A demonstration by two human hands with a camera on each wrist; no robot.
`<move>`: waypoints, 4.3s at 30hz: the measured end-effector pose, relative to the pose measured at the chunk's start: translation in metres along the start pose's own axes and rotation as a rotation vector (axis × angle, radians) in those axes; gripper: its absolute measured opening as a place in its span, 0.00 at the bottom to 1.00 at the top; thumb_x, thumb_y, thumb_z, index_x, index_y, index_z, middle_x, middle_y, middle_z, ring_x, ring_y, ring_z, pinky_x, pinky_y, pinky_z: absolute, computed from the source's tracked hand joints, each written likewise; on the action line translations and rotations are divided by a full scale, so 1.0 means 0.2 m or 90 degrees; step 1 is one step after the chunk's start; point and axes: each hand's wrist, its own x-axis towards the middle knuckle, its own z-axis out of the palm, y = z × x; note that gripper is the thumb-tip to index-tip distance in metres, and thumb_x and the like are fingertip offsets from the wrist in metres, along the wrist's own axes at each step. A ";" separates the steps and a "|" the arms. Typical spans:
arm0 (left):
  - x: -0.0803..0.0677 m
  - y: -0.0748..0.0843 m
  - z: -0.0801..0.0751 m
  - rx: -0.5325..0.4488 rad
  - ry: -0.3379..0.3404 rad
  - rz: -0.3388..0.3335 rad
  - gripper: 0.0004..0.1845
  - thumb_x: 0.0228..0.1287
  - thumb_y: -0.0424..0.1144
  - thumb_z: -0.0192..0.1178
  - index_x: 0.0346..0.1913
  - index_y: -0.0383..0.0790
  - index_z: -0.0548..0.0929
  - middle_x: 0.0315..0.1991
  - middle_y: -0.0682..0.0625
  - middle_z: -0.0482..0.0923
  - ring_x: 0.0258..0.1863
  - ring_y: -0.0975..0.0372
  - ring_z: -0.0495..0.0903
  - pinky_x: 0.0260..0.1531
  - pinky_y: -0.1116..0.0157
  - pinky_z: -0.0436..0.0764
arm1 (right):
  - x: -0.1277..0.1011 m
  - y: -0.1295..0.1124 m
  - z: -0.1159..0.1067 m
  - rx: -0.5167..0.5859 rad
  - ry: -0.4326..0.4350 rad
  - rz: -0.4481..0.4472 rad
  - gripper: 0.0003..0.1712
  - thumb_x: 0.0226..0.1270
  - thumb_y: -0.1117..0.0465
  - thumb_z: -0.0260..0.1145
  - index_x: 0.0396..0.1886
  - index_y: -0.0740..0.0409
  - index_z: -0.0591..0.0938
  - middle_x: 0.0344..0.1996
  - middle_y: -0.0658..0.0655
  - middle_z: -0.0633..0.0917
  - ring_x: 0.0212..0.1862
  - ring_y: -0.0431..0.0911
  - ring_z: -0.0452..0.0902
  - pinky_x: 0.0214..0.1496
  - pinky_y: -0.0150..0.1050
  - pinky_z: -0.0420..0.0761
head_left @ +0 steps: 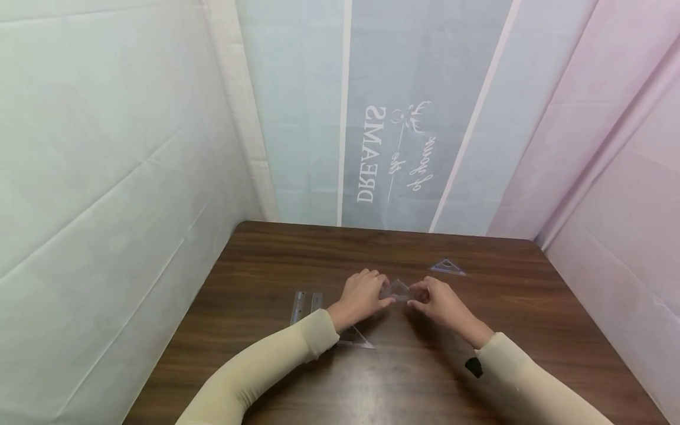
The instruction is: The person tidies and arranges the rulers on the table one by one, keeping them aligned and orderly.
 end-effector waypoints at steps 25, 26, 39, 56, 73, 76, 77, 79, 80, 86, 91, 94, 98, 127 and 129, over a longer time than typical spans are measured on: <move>-0.17 0.07 0.03 -0.001 -0.020 0.014 0.21 0.67 0.62 0.73 0.51 0.52 0.91 0.37 0.62 0.85 0.37 0.67 0.80 0.37 0.70 0.80 | -0.18 -0.06 0.06 -0.004 -0.008 -0.001 0.17 0.63 0.61 0.83 0.50 0.62 0.91 0.34 0.48 0.82 0.37 0.41 0.79 0.38 0.38 0.82; -0.17 0.08 0.03 0.002 -0.019 0.013 0.21 0.66 0.62 0.73 0.50 0.52 0.92 0.36 0.62 0.84 0.37 0.67 0.80 0.37 0.71 0.79 | -0.19 -0.06 0.06 -0.003 -0.008 -0.002 0.17 0.63 0.61 0.83 0.50 0.62 0.91 0.34 0.48 0.82 0.37 0.41 0.79 0.38 0.38 0.81; -0.26 0.13 0.06 0.008 -0.035 0.012 0.21 0.66 0.63 0.73 0.50 0.52 0.91 0.39 0.60 0.86 0.37 0.66 0.80 0.36 0.69 0.79 | -0.28 -0.06 0.10 0.007 -0.008 -0.007 0.18 0.61 0.62 0.84 0.49 0.63 0.91 0.33 0.46 0.81 0.35 0.38 0.77 0.36 0.35 0.80; -0.29 0.21 0.07 0.090 -0.046 0.054 0.21 0.67 0.63 0.72 0.49 0.51 0.89 0.40 0.58 0.85 0.38 0.65 0.80 0.36 0.68 0.79 | -0.37 -0.02 0.13 0.002 0.031 -0.050 0.18 0.56 0.63 0.86 0.45 0.61 0.91 0.33 0.45 0.81 0.34 0.35 0.76 0.35 0.34 0.80; -0.29 0.25 0.08 0.107 -0.092 0.082 0.20 0.67 0.63 0.73 0.49 0.52 0.89 0.40 0.59 0.85 0.39 0.66 0.80 0.39 0.67 0.79 | -0.41 0.01 0.14 0.009 0.008 -0.078 0.17 0.56 0.64 0.86 0.43 0.61 0.89 0.38 0.47 0.83 0.38 0.38 0.80 0.40 0.38 0.85; -0.29 0.25 0.08 0.115 -0.095 0.086 0.21 0.66 0.63 0.73 0.50 0.52 0.89 0.41 0.59 0.85 0.40 0.66 0.81 0.41 0.67 0.80 | -0.41 0.01 0.13 -0.011 0.000 -0.076 0.17 0.56 0.64 0.86 0.43 0.61 0.89 0.38 0.47 0.83 0.40 0.39 0.81 0.42 0.38 0.85; -0.29 0.26 0.08 0.117 -0.094 0.087 0.21 0.66 0.63 0.73 0.50 0.52 0.89 0.41 0.59 0.85 0.41 0.65 0.81 0.41 0.66 0.80 | -0.41 0.01 0.13 -0.018 -0.001 -0.076 0.17 0.56 0.64 0.86 0.43 0.61 0.89 0.39 0.47 0.83 0.40 0.39 0.81 0.42 0.38 0.85; -0.29 0.26 0.09 0.124 -0.091 0.088 0.21 0.65 0.63 0.73 0.50 0.53 0.89 0.42 0.59 0.85 0.41 0.65 0.81 0.42 0.66 0.80 | -0.42 0.01 0.13 -0.029 -0.003 -0.076 0.17 0.56 0.64 0.85 0.43 0.60 0.89 0.39 0.46 0.83 0.40 0.39 0.81 0.43 0.38 0.85; -0.29 0.26 0.09 0.127 -0.089 0.089 0.21 0.65 0.63 0.74 0.50 0.53 0.89 0.42 0.59 0.85 0.42 0.65 0.81 0.42 0.66 0.80 | -0.42 0.00 0.13 -0.034 -0.001 -0.079 0.17 0.56 0.64 0.86 0.43 0.60 0.89 0.39 0.46 0.83 0.41 0.40 0.81 0.44 0.39 0.85; -0.29 0.27 0.09 0.141 -0.087 0.085 0.22 0.64 0.64 0.74 0.50 0.53 0.89 0.44 0.60 0.84 0.43 0.65 0.81 0.45 0.65 0.81 | -0.42 0.01 0.13 -0.036 0.006 -0.103 0.17 0.55 0.64 0.86 0.43 0.60 0.89 0.39 0.46 0.83 0.41 0.41 0.81 0.44 0.40 0.85; -0.28 0.27 0.10 0.148 -0.088 0.085 0.23 0.63 0.65 0.74 0.50 0.54 0.89 0.45 0.60 0.85 0.43 0.65 0.82 0.45 0.65 0.81 | -0.42 0.01 0.14 -0.042 0.013 -0.113 0.17 0.56 0.63 0.86 0.43 0.60 0.89 0.38 0.46 0.82 0.40 0.40 0.80 0.44 0.39 0.84; -0.28 0.26 0.10 0.147 -0.092 0.086 0.23 0.64 0.65 0.74 0.50 0.54 0.89 0.45 0.59 0.85 0.44 0.64 0.82 0.47 0.64 0.82 | -0.43 0.01 0.14 -0.043 0.017 -0.116 0.17 0.56 0.63 0.86 0.43 0.59 0.89 0.38 0.45 0.82 0.41 0.41 0.80 0.44 0.40 0.84; -0.28 0.26 0.11 0.153 -0.095 0.085 0.22 0.64 0.66 0.73 0.49 0.54 0.88 0.45 0.60 0.85 0.45 0.64 0.82 0.47 0.64 0.82 | -0.42 0.01 0.15 -0.048 0.022 -0.115 0.17 0.55 0.63 0.87 0.43 0.59 0.89 0.39 0.45 0.82 0.41 0.41 0.80 0.44 0.40 0.84; -0.28 0.26 0.11 0.174 -0.117 0.090 0.24 0.65 0.68 0.71 0.53 0.55 0.88 0.49 0.60 0.85 0.47 0.65 0.82 0.49 0.64 0.81 | -0.43 0.01 0.16 -0.061 0.024 -0.095 0.20 0.56 0.61 0.87 0.45 0.60 0.90 0.40 0.46 0.83 0.42 0.42 0.81 0.47 0.43 0.85; -0.28 0.26 0.11 0.172 -0.117 0.088 0.24 0.65 0.67 0.71 0.53 0.55 0.88 0.48 0.60 0.85 0.47 0.65 0.82 0.49 0.64 0.81 | -0.43 0.01 0.16 -0.061 0.024 -0.097 0.20 0.56 0.61 0.87 0.45 0.60 0.90 0.40 0.46 0.83 0.43 0.42 0.81 0.48 0.43 0.85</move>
